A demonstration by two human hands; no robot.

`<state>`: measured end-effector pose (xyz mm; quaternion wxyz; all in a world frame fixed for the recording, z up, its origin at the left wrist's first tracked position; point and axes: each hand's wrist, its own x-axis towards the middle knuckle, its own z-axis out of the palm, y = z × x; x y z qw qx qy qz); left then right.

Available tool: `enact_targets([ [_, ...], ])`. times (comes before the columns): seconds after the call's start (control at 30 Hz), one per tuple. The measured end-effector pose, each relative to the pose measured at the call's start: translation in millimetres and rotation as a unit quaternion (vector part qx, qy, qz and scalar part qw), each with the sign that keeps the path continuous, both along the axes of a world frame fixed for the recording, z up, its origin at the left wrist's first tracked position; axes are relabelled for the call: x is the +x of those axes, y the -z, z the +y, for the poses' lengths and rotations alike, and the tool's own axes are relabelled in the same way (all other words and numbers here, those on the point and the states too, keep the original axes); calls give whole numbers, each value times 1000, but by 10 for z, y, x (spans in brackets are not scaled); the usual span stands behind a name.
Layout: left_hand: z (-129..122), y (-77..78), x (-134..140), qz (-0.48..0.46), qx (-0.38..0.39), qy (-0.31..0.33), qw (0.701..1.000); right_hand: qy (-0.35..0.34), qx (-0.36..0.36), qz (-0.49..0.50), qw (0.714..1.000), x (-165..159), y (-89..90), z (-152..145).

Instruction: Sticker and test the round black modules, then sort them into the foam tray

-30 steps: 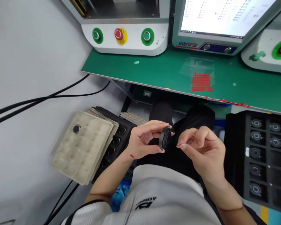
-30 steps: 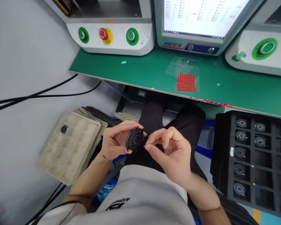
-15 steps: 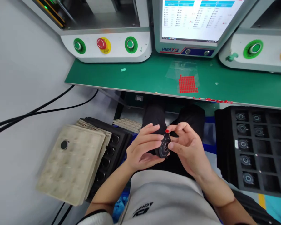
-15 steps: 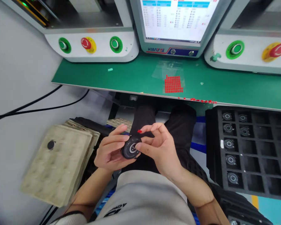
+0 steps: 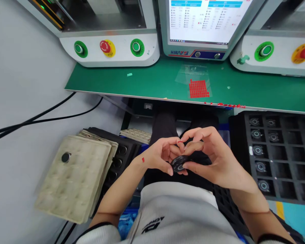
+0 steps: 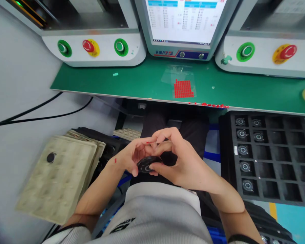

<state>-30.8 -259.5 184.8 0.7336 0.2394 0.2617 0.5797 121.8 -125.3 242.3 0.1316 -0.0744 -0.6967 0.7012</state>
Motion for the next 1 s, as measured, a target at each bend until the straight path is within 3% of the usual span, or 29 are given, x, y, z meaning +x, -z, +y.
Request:
enact_targets([
  [0.07,14,-34,40,33,11,-38,999,22,10,13,1000,-2,-34,11],
  [0.13,24,-106,89,90,18,-118,989,119,18,52,991,-2,-53,-13],
  [0.2,28,-196,138,169,38,-204,963,243,22,97,965,12,-54,-68],
  [0.27,28,-283,180,256,60,-269,927,307,4,107,946,36,-46,-137],
  [0.37,27,-374,221,353,82,-325,874,267,-80,81,957,61,-31,-226],
  [0.53,20,-403,245,436,104,-351,822,192,-207,63,957,29,-4,-278],
  [0.83,6,-373,221,545,152,-386,729,172,-242,66,953,15,16,-270],
  [1.0,17,-374,201,564,172,-391,707,171,-278,58,943,16,9,-271],
])
